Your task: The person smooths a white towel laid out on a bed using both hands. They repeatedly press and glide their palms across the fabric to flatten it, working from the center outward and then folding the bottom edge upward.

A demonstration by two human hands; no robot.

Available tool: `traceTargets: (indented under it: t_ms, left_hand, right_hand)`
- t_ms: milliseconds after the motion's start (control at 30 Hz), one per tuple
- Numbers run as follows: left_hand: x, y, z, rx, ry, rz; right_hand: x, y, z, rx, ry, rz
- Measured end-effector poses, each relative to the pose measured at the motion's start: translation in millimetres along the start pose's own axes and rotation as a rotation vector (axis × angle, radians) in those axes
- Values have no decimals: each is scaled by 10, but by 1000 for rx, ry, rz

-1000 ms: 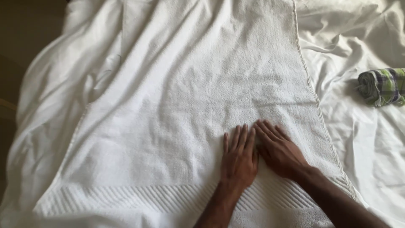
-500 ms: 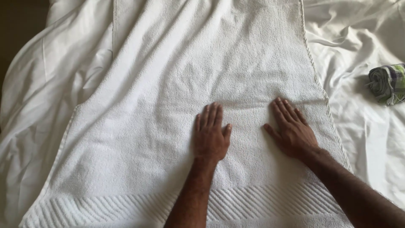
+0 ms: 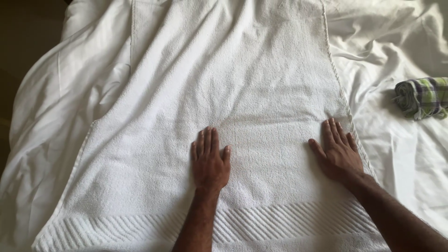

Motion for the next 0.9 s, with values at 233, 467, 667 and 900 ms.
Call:
traceTargets:
  t_ms: [233,467,667,900]
  left_hand:
    - [-186,215,116,7,-3,109]
    - [-467,380,276,27,-159,178]
    - [-679,447,338,52,-166,189]
    - [-923,489,352,61,-111,227]
  right_hand:
    - [-207,-141,-28,-39,-35,-65]
    - [-413,-252,-109,-9,31,-111]
    - [-557,-289,-151,-7,42,-127]
    - [-762,-302,-186,-11,72,-121]
Point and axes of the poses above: each hand's wrist, its own x-axis towards the middle knuckle, its own z-axis out of the back of the hand, y = z × x, the point moved 7 cm from there along x, towards the middle knuckle, and after that the axes turned 8 degrees about -x, right-handed, at the moved point
